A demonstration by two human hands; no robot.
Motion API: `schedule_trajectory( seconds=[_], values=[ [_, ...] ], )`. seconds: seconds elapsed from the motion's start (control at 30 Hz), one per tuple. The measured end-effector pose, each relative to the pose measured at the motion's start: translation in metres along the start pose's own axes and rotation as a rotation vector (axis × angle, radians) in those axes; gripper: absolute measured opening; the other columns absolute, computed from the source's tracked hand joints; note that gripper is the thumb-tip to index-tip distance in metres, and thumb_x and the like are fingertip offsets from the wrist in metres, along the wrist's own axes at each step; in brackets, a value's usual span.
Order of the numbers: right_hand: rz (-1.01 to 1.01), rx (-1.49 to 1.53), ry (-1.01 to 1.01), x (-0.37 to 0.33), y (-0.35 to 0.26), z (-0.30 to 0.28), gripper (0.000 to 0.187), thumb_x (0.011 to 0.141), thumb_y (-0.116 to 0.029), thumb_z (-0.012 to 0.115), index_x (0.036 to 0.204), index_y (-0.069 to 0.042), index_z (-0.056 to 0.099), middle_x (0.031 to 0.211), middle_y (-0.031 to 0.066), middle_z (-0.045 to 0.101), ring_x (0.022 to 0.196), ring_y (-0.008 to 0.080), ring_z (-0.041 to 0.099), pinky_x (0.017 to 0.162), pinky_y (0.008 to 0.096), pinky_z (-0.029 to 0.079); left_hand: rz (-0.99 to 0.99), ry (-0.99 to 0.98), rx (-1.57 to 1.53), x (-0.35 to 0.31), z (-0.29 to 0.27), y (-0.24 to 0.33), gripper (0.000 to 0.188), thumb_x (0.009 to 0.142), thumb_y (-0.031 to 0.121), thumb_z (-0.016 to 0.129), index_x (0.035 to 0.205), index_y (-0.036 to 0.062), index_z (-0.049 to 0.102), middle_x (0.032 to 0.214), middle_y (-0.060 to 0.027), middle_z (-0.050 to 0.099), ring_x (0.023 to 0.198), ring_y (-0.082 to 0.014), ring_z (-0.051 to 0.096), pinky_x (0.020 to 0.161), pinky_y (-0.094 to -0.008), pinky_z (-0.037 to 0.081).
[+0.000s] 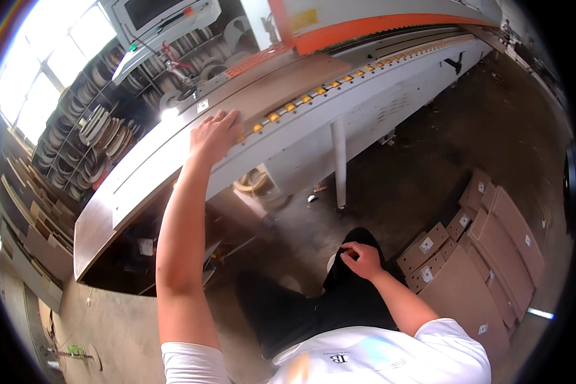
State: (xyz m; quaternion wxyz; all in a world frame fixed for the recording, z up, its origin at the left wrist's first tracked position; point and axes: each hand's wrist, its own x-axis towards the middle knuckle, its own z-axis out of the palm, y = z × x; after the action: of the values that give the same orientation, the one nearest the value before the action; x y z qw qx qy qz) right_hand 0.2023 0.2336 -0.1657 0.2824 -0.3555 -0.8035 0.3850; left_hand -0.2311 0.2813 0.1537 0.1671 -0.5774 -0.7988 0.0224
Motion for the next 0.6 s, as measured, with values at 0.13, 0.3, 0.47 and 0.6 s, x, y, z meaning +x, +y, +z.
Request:
schedule_trajectory(
  seconds=[0.13, 0.3, 0.47, 0.6],
  values=[
    [0.026, 0.041, 0.051, -0.015, 0.010, -0.010, 0.028, 0.093, -0.024, 0.078, 0.116, -0.008, 0.075, 0.090, 0.0070, 0.077, 0.079, 0.0177, 0.075, 0.076, 0.0321, 0.058, 0.029, 0.051, -0.033, 0.029, 0.005, 0.039, 0.056, 0.108, 0.056, 0.046, 0.155, 0.0276, 0.054, 0.156, -0.0059, 0.058, 0.140, -0.0286, 0.058, 0.108, -0.0422, 0.051],
    [0.090, 0.136, 0.073, -0.054, 0.011, -0.033, 0.030, 0.096, -0.025, 0.077, 0.122, -0.011, 0.073, 0.096, 0.0070, 0.078, 0.086, 0.0189, 0.075, 0.077, 0.0318, 0.058, 0.115, 0.323, -0.269, 0.046, 0.050, 0.037, 0.038, 0.104, 0.043, 0.061, 0.131, 0.0181, 0.072, 0.132, -0.0057, 0.073, 0.121, -0.0308, 0.068, 0.099, -0.0442, 0.055],
    [0.458, 0.334, 0.245, -0.150, 0.012, -0.077, 0.026, 0.098, -0.027, 0.074, 0.119, -0.011, 0.074, 0.107, 0.0086, 0.080, 0.097, 0.0215, 0.076, 0.088, 0.0353, 0.059, 0.281, 0.479, -0.156, 0.030, 0.040, 0.018, 0.033, 0.109, 0.033, 0.058, 0.132, 0.0139, 0.073, 0.129, -0.0062, 0.074, 0.123, -0.0285, 0.067, 0.102, -0.0408, 0.053],
    [0.929, 0.698, 0.481, -0.253, 0.055, -0.089, 0.029, 0.106, -0.029, 0.065, 0.117, -0.003, 0.074, 0.106, 0.0096, 0.079, 0.092, 0.0172, 0.073, 0.083, 0.0311, 0.059, 0.275, 0.467, -0.071, 0.039, 0.042, 0.034, 0.036, 0.110, 0.036, 0.056, 0.136, 0.0156, 0.070, 0.133, -0.0052, 0.073, 0.128, -0.0269, 0.065, 0.106, -0.0417, 0.052]
  ],
)
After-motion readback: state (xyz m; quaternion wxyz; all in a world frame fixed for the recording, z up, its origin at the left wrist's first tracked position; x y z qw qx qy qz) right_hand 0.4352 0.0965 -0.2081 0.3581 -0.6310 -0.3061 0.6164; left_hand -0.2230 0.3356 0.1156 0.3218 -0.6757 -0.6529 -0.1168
